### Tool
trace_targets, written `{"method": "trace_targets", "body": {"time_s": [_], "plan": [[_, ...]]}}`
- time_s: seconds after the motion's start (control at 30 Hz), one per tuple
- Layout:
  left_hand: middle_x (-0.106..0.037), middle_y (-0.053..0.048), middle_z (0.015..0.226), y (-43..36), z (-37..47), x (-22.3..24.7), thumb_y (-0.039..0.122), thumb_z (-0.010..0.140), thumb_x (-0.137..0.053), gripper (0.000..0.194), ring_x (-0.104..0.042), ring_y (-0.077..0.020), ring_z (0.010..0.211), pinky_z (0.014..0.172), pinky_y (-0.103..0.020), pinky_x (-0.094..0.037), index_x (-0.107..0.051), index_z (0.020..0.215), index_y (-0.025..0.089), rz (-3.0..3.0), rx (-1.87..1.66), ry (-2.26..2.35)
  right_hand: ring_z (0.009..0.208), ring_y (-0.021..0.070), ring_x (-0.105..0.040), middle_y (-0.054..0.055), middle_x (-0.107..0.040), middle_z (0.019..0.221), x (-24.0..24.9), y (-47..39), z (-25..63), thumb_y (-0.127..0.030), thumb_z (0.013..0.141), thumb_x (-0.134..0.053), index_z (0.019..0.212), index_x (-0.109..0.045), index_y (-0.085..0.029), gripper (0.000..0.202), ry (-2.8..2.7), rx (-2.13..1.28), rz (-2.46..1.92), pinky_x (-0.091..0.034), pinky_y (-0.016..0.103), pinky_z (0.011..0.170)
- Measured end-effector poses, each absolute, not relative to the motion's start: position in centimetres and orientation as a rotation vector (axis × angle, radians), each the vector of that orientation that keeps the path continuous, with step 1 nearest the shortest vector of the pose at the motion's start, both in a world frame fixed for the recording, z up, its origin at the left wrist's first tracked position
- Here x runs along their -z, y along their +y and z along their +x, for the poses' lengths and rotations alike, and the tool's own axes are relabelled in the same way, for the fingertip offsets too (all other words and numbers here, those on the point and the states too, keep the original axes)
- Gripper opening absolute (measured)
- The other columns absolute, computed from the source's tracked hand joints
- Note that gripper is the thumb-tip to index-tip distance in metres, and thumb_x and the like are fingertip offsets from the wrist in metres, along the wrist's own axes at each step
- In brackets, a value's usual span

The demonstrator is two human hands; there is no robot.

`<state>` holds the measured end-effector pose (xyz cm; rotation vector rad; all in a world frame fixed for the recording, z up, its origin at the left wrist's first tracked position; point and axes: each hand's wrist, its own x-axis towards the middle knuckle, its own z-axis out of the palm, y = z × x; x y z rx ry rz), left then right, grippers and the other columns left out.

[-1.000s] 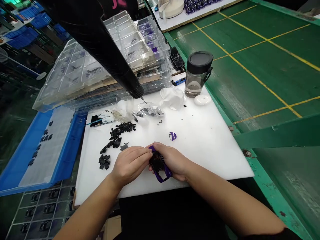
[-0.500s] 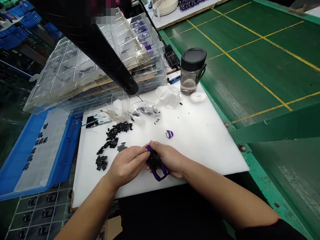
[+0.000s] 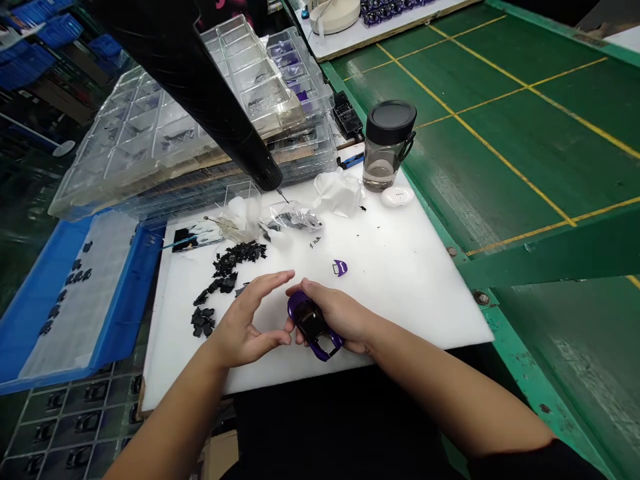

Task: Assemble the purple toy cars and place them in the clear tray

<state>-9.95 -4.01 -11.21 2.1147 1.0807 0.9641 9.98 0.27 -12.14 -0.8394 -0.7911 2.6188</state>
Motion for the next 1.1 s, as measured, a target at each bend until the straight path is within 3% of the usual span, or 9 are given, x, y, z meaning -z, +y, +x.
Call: {"method": "trace_targets", "body": {"time_s": [0.1, 0.17, 0.23, 0.33, 0.43, 0.57, 0.63, 0.83, 1.1], "plan": [[-0.048, -0.016, 0.138, -4.0, -10.6, 11.4, 0.043, 0.096, -0.067, 0.067, -0.047, -0.0314, 0.128, 0.110, -0.047, -0.040, -0.031, 0.149, 0.022, 1.911, -0.821, 0.998, 0.060, 0.0159, -0.063, 0.007, -0.067, 0.072, 12.0, 0.2, 10.2, -0.067, 0.094, -0.038, 0.110, -0.060, -0.013, 0.060, -0.891, -2.649, -0.854, -0.051, 0.027, 0.062], [-0.052, -0.014, 0.135, -4.1, -10.9, 11.6, 0.037, 0.098, -0.065, 0.061, -0.050, -0.0297, 0.125, 0.109, -0.045, -0.041, -0.033, 0.148, 0.024, 1.848, -0.791, 0.953, 0.058, 0.0156, -0.063, 0.008, -0.066, 0.067, 11.9, 0.1, 10.2, -0.069, 0.093, -0.034, 0.091, -0.063, -0.012, 0.064, -0.959, -2.681, -0.862, -0.051, 0.026, 0.061], [-0.055, -0.014, 0.131, -4.3, -11.1, 11.8, 0.034, 0.096, -0.067, 0.059, -0.052, -0.0293, 0.122, 0.107, -0.045, -0.042, -0.038, 0.146, 0.024, 1.820, -0.824, 0.931, 0.056, 0.0154, -0.063, 0.010, -0.066, 0.065, 11.8, 0.1, 10.1, -0.072, 0.093, -0.030, 0.084, -0.062, -0.012, 0.069, -1.011, -2.721, -0.862, -0.051, 0.026, 0.060], [-0.058, -0.014, 0.125, -4.6, -11.5, 12.0, 0.036, 0.092, -0.073, 0.062, -0.055, -0.0297, 0.119, 0.107, -0.045, -0.042, -0.041, 0.143, 0.023, 1.755, -0.912, 0.888, 0.057, 0.0174, -0.065, 0.009, -0.067, 0.071, 11.3, 0.0, 9.9, -0.071, 0.093, -0.030, 0.105, -0.059, -0.012, 0.067, -1.046, -2.722, -0.865, -0.053, 0.028, 0.060], [-0.060, -0.014, 0.120, -4.9, -12.0, 12.1, 0.039, 0.089, -0.077, 0.064, -0.054, -0.0306, 0.118, 0.107, -0.047, -0.039, -0.043, 0.141, 0.023, 1.667, -0.977, 0.881, 0.071, 0.0209, -0.069, 0.007, -0.065, 0.093, 10.5, -0.4, 10.1, -0.063, 0.094, -0.042, 0.129, -0.045, -0.022, 0.054, -1.238, -2.548, -0.901, -0.055, 0.036, 0.067], [-0.060, -0.015, 0.119, -5.2, -12.5, 12.1, 0.039, 0.087, -0.079, 0.062, -0.055, -0.0309, 0.116, 0.107, -0.048, -0.038, -0.045, 0.137, 0.023, 1.588, -1.027, 0.933, 0.084, 0.0193, -0.063, 0.012, -0.052, 0.129, 9.8, -2.1, 11.0, -0.051, 0.092, -0.056, 0.135, -0.041, -0.028, 0.051, -1.904, -1.766, -1.103, -0.055, 0.036, 0.073], [-0.060, -0.015, 0.119, -5.3, -12.6, 12.0, 0.038, 0.087, -0.078, 0.061, -0.055, -0.0309, 0.116, 0.106, -0.048, -0.038, -0.046, 0.137, 0.023, 1.595, -1.038, 0.964, 0.097, 0.0228, -0.061, 0.012, -0.044, 0.137, 9.7, -3.1, 11.4, -0.045, 0.089, -0.062, 0.135, -0.044, -0.030, 0.052, -2.101, -1.381, -1.092, -0.054, 0.038, 0.081], [-0.061, -0.013, 0.118, -5.4, -12.3, 11.8, 0.036, 0.087, -0.078, 0.060, -0.056, -0.0290, 0.113, 0.103, -0.044, -0.041, -0.046, 0.136, 0.022, 1.658, -1.036, 0.991, 0.101, 0.0270, -0.063, 0.012, -0.039, 0.140, 9.9, -4.3, 11.4, -0.048, 0.087, -0.064, 0.132, -0.050, -0.033, 0.049, -2.341, -1.096, -1.104, -0.057, 0.042, 0.081], [-0.061, -0.014, 0.117, -5.3, -12.2, 11.9, 0.038, 0.087, -0.078, 0.057, -0.057, -0.0290, 0.112, 0.102, -0.044, -0.041, -0.049, 0.132, 0.020, 1.672, -1.053, 0.980, 0.085, 0.0199, -0.066, 0.015, -0.044, 0.136, 10.4, -4.1, 11.3, -0.043, 0.089, -0.061, 0.127, -0.057, -0.028, 0.041, -2.398, -0.996, -1.037, -0.058, 0.038, 0.072]]}}
